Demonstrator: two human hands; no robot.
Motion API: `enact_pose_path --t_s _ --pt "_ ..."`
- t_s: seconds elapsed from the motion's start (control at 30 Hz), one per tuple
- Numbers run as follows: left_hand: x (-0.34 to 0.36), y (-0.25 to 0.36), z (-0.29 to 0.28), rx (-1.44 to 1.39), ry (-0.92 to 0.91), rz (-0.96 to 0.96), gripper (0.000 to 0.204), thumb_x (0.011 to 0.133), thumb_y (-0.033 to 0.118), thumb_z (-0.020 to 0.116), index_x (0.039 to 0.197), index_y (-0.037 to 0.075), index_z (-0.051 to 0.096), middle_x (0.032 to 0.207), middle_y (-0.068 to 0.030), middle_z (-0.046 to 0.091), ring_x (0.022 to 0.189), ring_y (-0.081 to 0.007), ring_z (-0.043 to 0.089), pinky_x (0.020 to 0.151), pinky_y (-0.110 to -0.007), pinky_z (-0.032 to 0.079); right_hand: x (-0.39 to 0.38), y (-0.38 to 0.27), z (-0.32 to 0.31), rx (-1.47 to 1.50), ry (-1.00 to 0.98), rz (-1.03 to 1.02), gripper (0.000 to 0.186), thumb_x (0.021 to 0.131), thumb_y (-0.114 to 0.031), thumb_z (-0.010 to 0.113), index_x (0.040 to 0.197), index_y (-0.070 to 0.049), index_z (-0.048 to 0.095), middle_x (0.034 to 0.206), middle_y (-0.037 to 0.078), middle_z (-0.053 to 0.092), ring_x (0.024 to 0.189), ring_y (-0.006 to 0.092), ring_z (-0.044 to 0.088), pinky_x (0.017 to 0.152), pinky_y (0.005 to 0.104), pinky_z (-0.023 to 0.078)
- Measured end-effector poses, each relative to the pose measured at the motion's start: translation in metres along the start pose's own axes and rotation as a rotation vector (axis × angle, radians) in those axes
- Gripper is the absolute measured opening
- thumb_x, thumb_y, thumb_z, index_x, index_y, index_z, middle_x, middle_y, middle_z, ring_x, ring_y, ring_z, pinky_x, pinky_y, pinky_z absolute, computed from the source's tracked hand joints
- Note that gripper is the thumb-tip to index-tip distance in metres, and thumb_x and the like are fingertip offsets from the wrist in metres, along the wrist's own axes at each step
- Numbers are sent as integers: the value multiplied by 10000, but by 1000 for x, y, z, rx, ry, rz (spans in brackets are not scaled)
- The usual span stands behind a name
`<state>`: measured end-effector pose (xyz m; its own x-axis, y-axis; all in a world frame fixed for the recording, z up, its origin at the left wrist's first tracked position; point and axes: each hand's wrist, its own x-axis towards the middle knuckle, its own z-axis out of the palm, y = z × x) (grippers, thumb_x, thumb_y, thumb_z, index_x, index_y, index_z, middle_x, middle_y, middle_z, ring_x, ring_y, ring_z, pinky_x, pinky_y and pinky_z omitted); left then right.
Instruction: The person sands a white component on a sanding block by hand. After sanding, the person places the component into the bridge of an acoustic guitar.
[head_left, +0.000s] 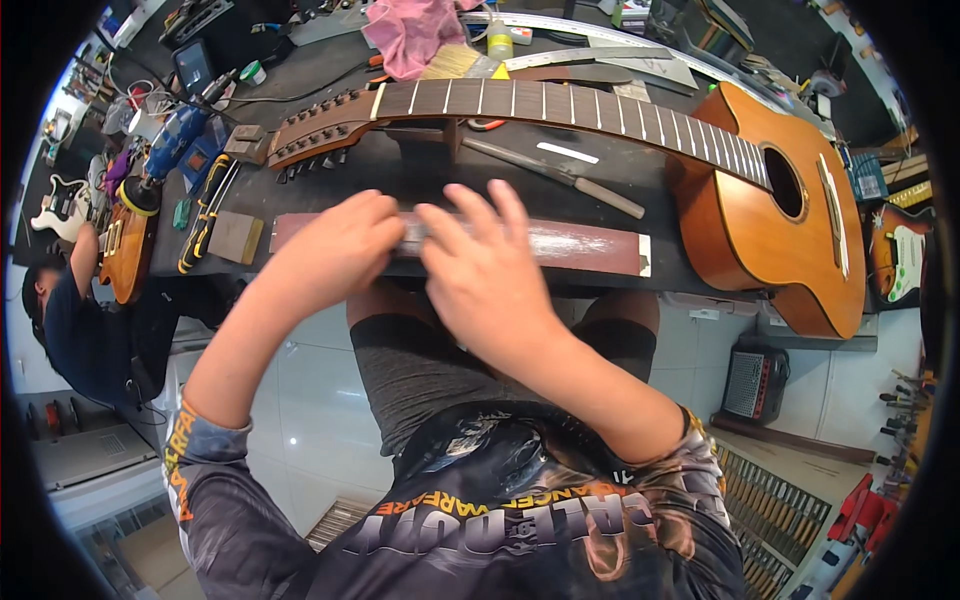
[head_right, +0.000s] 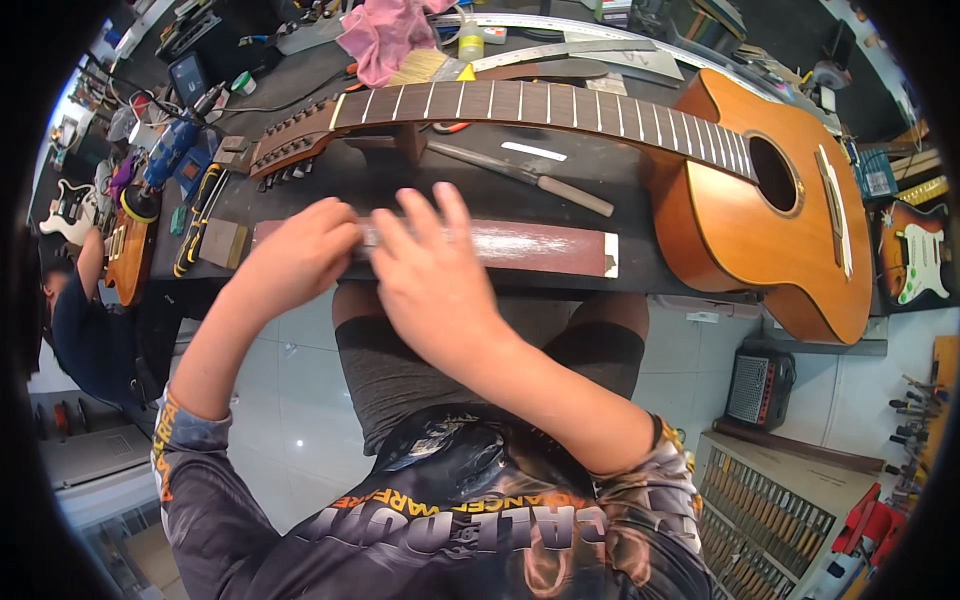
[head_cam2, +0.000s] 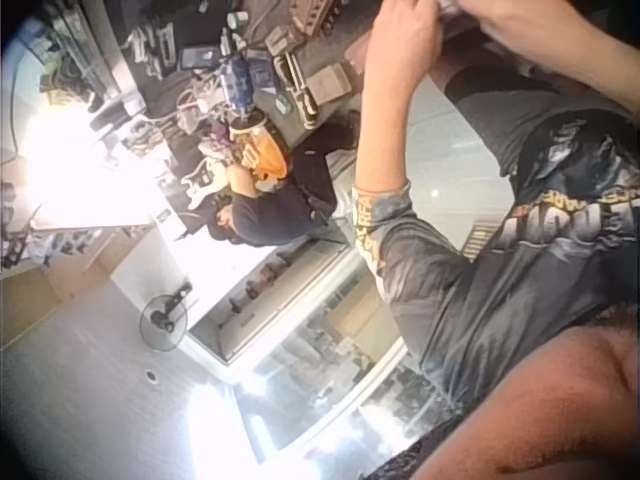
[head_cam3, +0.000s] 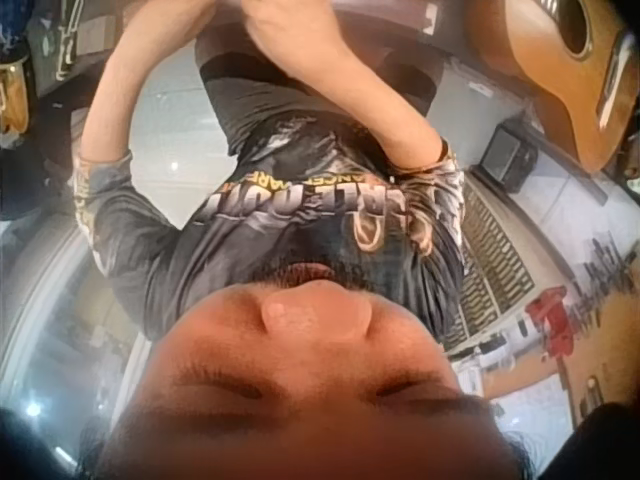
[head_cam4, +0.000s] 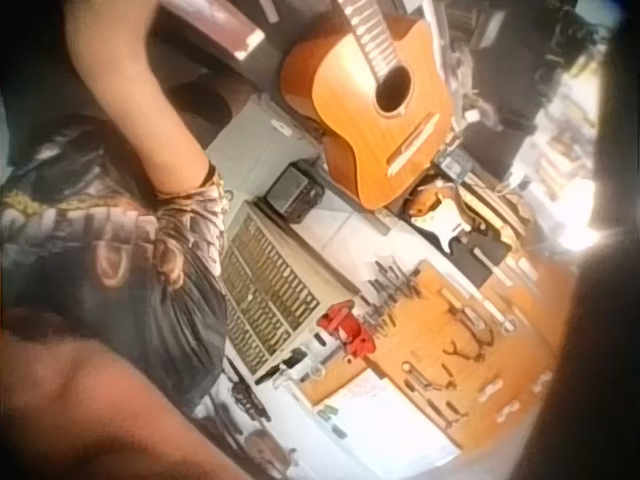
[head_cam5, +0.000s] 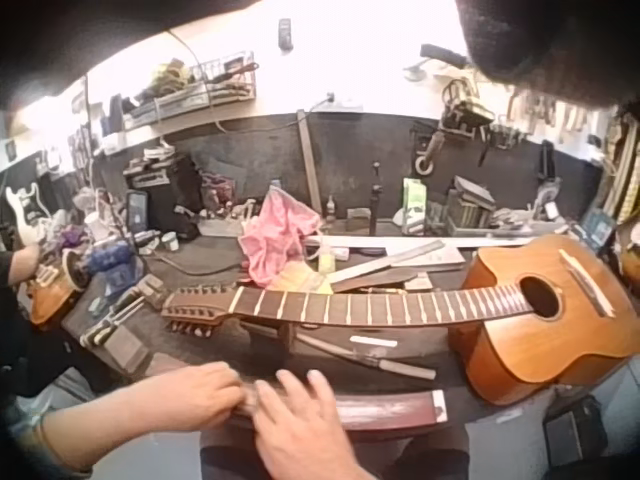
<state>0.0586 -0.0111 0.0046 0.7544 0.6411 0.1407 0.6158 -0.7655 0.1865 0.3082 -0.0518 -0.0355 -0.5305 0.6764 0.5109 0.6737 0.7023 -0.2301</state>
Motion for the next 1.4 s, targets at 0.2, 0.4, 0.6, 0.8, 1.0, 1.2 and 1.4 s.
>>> enact_pose_path --t_s 0.2,0.4,0.6,0.8,1.0,1.2,1.4 --pt "109 76 55 -48 194 164 152 908 73 735 1028 -15 701 1064 -185 707 1082 -376 715 982 -472 617 -69 60 -81 -216 -51 249 335 875 -87 822 1210 -81 832 1528 64 727 1559 359 560 1369 666 318" --pt "72 42 37 18 162 148 138 904 70 726 1024 1 716 1064 -163 715 1089 -351 721 984 -450 616 -44 37 -56 -161 -87 154 384 885 -93 818 1268 -67 825 1550 79 709 1581 353 540 1379 645 316" --pt "-25 -30 -5 30 69 1 230 866 -26 793 1068 7 688 1086 -160 683 1112 -405 696 960 -495 606 25 -11 14 -48 -22 -12 335 934 -164 819 1250 -55 806 1516 109 712 1558 362 556 1383 641 312" --pt "-45 20 -10 -350 450 -111 251 876 -86 768 1105 16 744 1069 -133 737 991 -335 731 872 -436 599 8 -22 -21 340 125 88 422 993 -167 853 1366 -77 678 1337 103 742 1300 326 682 1210 539 452" --pt "-26 87 46 -653 734 -89 302 843 -132 791 1098 23 744 1044 -131 758 904 -318 737 804 -426 601 -29 -28 -29 655 220 112 286 966 -37 885 1173 -54 689 1068 93 746 1004 321 736 972 445 571" --pt "1 122 57 -560 827 -14 364 817 -132 817 1138 34 770 1049 -124 761 920 -314 749 796 -418 619 -58 -19 -37 639 359 94 332 908 55 873 1152 -62 680 1045 114 772 911 322 777 787 432 615" --pt "8 129 72 -560 833 -1 378 823 -99 860 1162 37 761 1104 -128 769 965 -327 756 832 -430 628 -66 -11 -49 546 372 87 308 887 18 885 1118 -74 703 1041 99 779 918 323 773 846 453 605"
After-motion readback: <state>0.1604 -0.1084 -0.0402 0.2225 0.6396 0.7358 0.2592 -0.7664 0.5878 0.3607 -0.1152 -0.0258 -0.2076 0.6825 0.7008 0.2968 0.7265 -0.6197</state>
